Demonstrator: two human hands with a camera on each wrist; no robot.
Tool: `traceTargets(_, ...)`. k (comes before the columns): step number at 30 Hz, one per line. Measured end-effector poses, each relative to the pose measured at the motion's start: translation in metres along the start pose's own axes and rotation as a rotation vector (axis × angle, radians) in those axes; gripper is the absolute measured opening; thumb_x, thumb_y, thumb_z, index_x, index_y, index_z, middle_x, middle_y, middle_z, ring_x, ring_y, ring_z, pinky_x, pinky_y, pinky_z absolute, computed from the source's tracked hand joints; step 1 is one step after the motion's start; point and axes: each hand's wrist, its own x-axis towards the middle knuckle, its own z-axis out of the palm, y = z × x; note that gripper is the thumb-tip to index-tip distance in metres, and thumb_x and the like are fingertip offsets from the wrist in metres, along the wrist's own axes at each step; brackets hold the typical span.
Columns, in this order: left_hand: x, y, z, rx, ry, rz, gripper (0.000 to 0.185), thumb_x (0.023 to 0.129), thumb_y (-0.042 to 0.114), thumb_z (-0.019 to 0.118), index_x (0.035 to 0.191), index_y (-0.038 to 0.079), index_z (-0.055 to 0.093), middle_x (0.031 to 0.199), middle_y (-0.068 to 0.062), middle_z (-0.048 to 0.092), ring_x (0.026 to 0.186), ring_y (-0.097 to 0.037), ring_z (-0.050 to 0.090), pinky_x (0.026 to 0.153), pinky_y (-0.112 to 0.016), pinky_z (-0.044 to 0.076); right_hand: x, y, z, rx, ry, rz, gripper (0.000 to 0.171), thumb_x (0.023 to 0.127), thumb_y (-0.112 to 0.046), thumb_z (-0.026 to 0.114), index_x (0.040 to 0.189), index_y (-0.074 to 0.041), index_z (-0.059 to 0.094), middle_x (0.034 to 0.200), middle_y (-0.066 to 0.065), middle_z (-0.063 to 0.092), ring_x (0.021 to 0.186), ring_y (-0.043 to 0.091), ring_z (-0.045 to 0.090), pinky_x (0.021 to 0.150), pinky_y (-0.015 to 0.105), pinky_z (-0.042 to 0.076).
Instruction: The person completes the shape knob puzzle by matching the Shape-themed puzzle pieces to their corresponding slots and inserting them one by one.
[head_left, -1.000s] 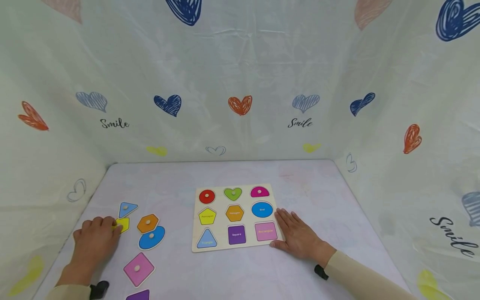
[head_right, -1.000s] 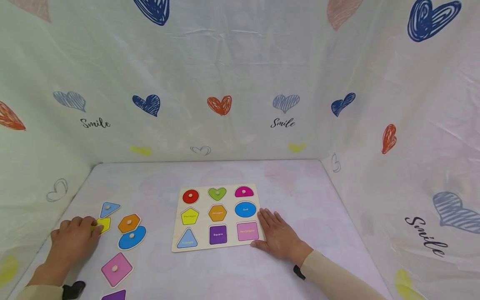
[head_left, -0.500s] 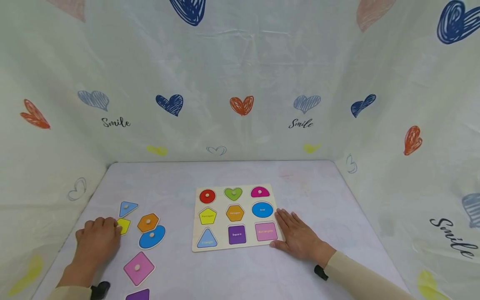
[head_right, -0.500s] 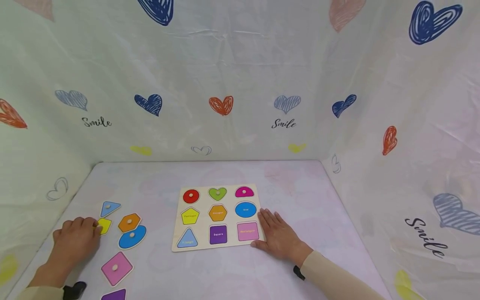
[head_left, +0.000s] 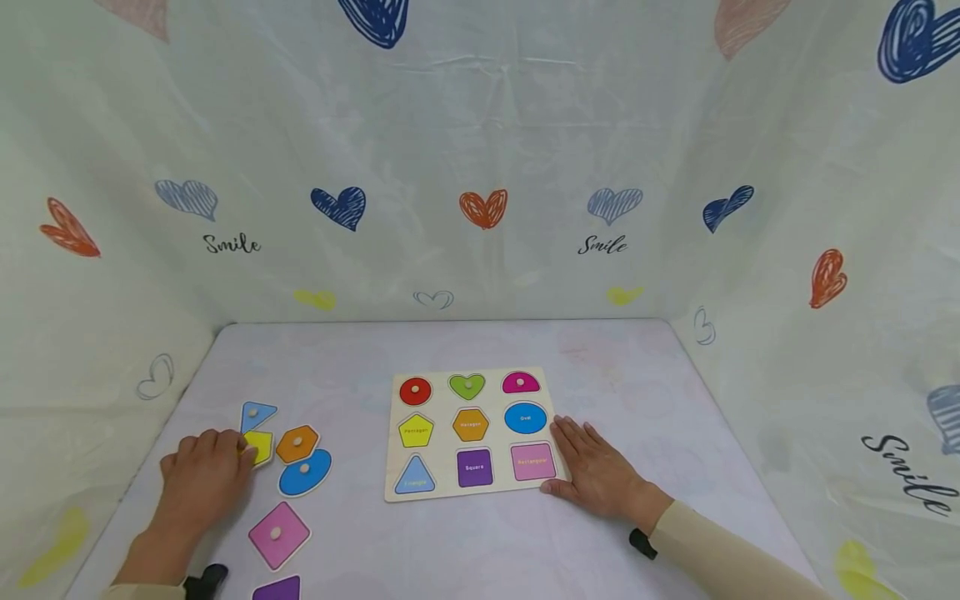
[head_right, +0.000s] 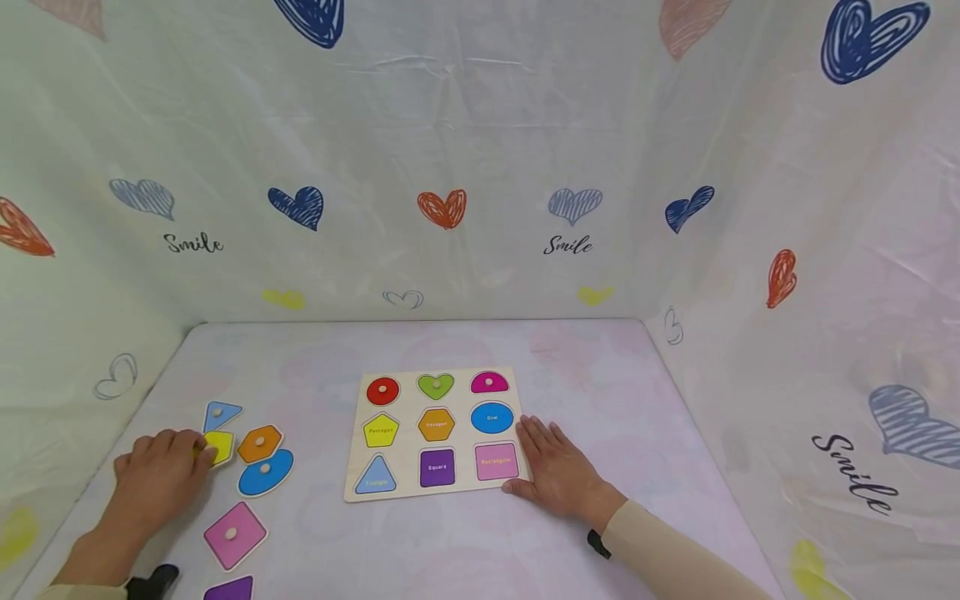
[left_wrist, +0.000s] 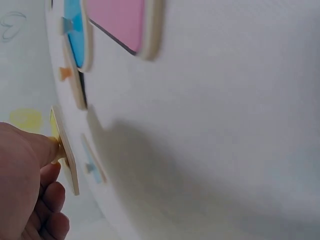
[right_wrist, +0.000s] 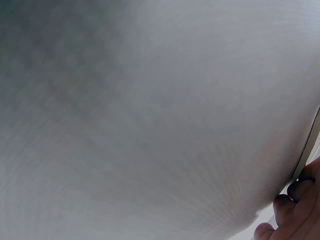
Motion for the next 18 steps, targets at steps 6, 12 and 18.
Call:
traceTargets(6,0.002,0.017,-0.004,-0.033,0.023,0.065,0.032,0.092,0.013,0.079,0.108,-0.008,0.062,0.102,-0.030,0.059,0.102,-0.052,0.046,0.085,-0.069,0.038,-0.001,0.000,-0.002,0.010,0.003,-0.005,0.104,0.098,-0.079,0.040,0.166,-0.002,0.024,0.174,0.014,0.027,0.161,0.034,0.025,0.129,0.053,0.022)
traceTargets(12,0.005,0.030,-0.006,-0.061,0.006,0.099,0.031,0.094,0.015,0.077,0.111,-0.007,0.061,0.106,-0.030,0.059,0.106,-0.053,0.046,0.085,-0.068,0.038,-0.001,-0.001,-0.002,0.013,0.006,-0.007,0.103,0.099,-0.078,0.041,0.166,-0.002,0.025,0.173,0.015,0.027,0.161,0.034,0.026,0.129,0.053,0.022)
traceTargets(18,0.006,0.038,-0.003,-0.061,-0.001,0.145,0.033,0.095,0.016,0.077,0.114,-0.006,0.061,0.105,-0.028,0.059,0.105,-0.051,0.048,0.083,-0.066,0.039,0.000,-0.001,-0.002,0.017,0.012,-0.007,0.103,0.099,-0.078,0.041,0.166,-0.001,0.025,0.173,0.015,0.027,0.161,0.034,0.025,0.129,0.053,0.022)
